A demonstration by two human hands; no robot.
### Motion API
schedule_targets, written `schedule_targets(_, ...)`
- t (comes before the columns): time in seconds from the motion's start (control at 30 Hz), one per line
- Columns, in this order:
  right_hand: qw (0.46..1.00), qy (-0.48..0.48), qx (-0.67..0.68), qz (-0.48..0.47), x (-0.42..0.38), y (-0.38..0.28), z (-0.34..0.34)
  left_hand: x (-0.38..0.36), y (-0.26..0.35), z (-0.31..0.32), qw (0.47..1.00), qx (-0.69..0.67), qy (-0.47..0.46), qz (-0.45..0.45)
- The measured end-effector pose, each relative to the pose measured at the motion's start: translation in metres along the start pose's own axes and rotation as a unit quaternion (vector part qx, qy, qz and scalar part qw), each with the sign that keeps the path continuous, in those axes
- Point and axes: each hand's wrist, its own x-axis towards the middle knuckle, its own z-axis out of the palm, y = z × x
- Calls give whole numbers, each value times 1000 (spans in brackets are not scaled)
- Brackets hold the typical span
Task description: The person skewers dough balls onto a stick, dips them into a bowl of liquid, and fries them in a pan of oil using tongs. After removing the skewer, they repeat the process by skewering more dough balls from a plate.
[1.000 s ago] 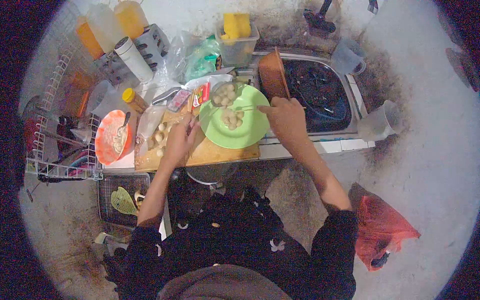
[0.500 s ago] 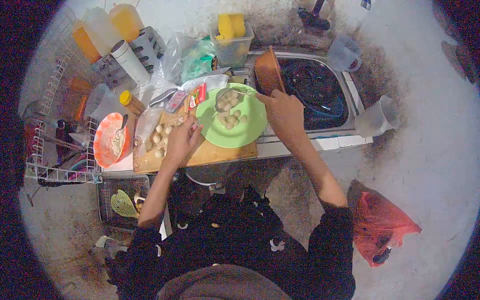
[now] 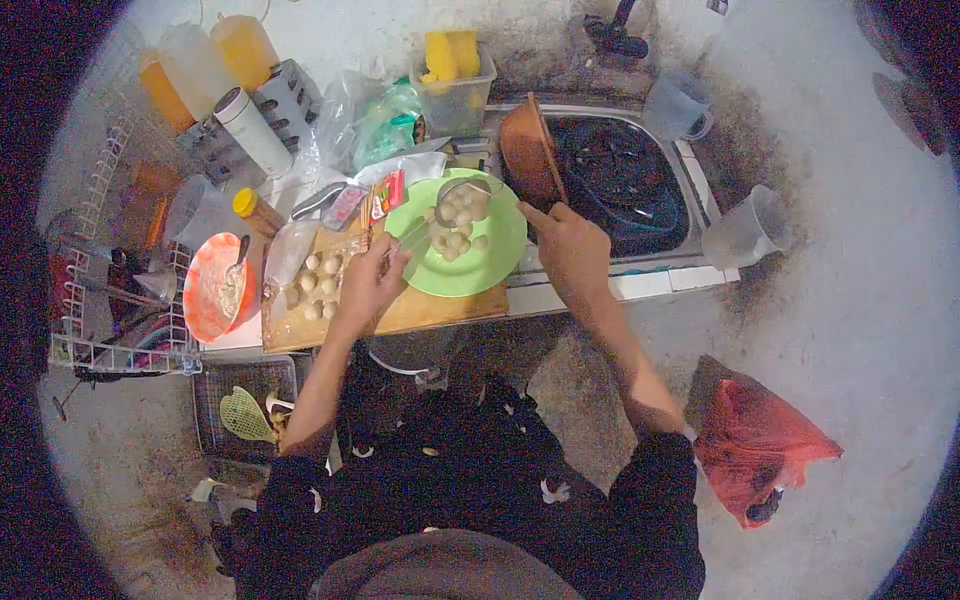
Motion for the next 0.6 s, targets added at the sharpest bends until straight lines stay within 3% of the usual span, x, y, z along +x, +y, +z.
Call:
schedule_targets(0.5,998,-7,35,55,-4,5,-5,2,-11,3,995,-72,65,12)
schedule_targets(0.6,998,-18,16,57,-3,3,-3,-1,-9,7,997,-65,41,15)
